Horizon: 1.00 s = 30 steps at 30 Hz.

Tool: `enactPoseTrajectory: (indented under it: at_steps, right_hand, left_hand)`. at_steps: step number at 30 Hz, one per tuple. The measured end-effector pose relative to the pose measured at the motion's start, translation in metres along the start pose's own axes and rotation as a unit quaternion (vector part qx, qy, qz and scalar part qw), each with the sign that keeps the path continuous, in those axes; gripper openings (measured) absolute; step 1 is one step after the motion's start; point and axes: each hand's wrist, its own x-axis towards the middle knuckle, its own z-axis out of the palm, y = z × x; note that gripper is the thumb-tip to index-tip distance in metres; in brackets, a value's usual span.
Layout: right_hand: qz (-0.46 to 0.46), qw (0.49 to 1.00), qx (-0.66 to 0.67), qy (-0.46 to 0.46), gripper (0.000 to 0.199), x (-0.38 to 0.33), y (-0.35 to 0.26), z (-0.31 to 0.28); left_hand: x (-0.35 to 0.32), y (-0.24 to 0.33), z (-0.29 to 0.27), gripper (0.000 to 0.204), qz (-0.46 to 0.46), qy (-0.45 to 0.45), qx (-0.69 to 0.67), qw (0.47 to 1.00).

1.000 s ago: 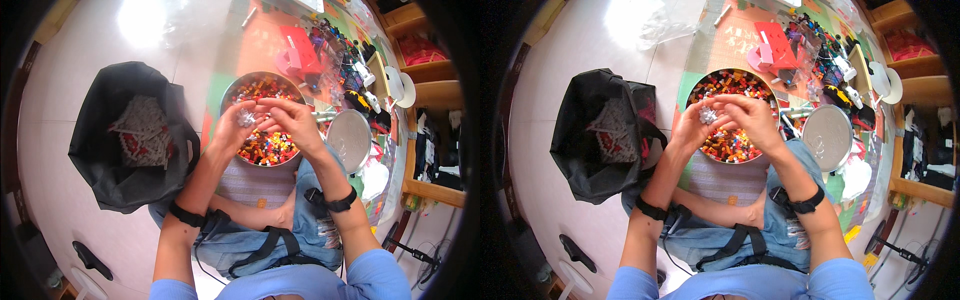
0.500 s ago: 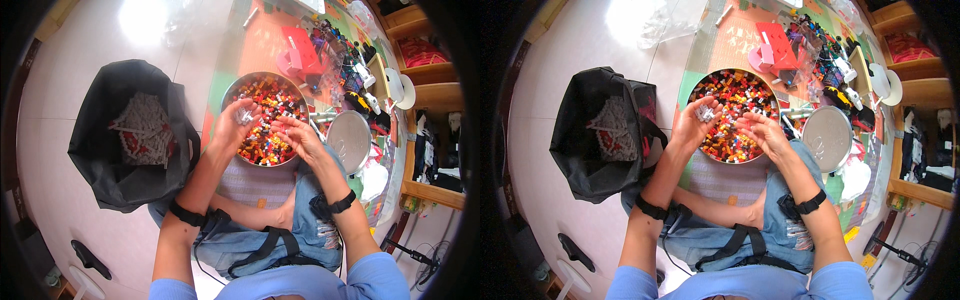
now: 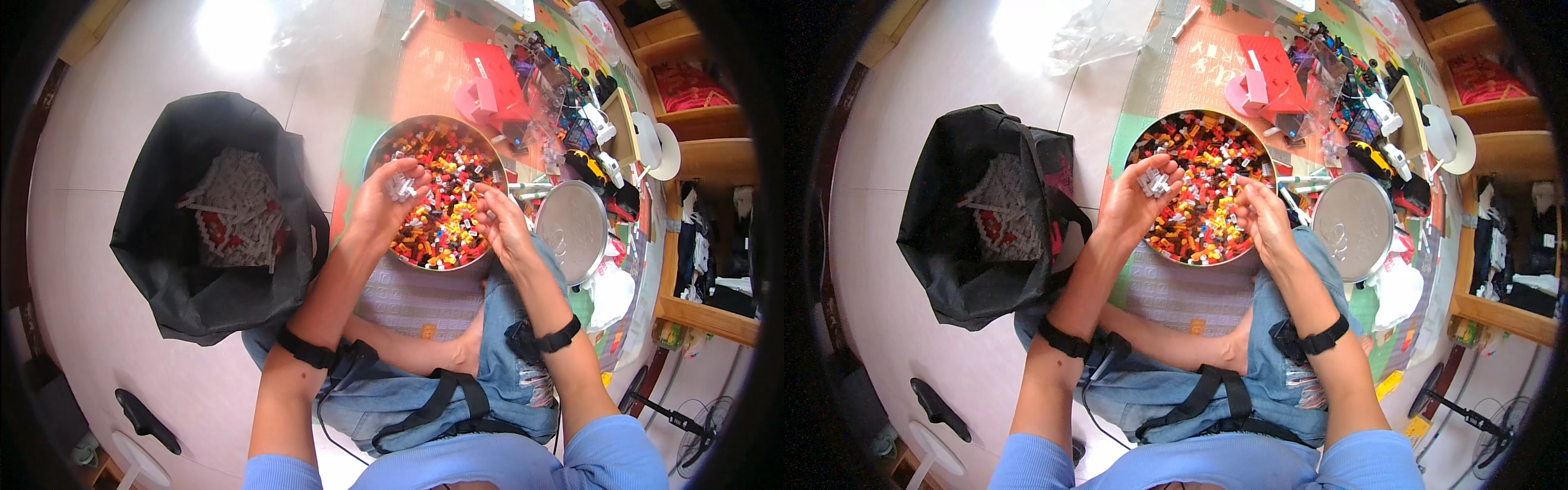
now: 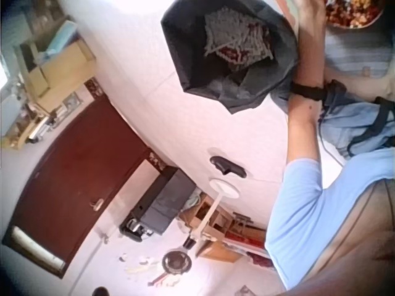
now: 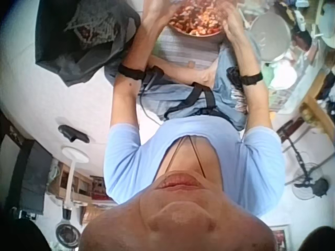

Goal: The person sits on the floor and sorts small plastic building blocks from a large metal bowl into a black bag. They pick up individual pieces or small clusters, inspect them, and transfer them into the bag. The person occasionally adjusts their position and the bag while continuing the sorting process.

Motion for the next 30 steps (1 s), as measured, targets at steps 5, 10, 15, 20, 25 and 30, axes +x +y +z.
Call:
enactPoseTrajectory:
  at_steps: [5, 10, 15, 20, 25, 30]
  right_hand:
    - [-0.099, 0.987, 0.057, -0.113, 0.035, -0.029, -0.039, 0.069]
    - [-0.216, 0.946, -0.235, -0.054, 0.024, 0.011, -0.017, 0.038]
    - [-0.316, 0.752, -0.559, -0.145, 0.017, 0.015, 0.029, 0.036]
    - [-0.372, 0.641, -0.661, -0.119, 0.015, 0.009, 0.040, 0.049]
    - [-0.327, 0.720, -0.599, -0.125, 0.013, 0.014, 0.038, 0.033]
    - [-0.174, 0.837, -0.512, -0.083, 0.016, 0.005, 0.018, 0.019]
  left_hand:
    - [0.002, -0.003, -0.004, 0.024, -0.004, -0.006, -0.011, 1.000]
    - [0.000, -0.001, 0.002, 0.024, -0.007, 0.009, -0.015, 1.000]
    - [0.003, -0.001, -0.005, 0.024, 0.006, -0.007, -0.023, 1.000]
    - [0.001, 0.001, -0.003, 0.026, 0.004, -0.001, -0.021, 1.000]
    - [0.000, 0.002, -0.001, 0.026, 0.006, -0.001, -0.018, 1.000]
    - [-0.001, 0.002, 0.000, 0.025, 0.008, 0.004, -0.010, 1.000]
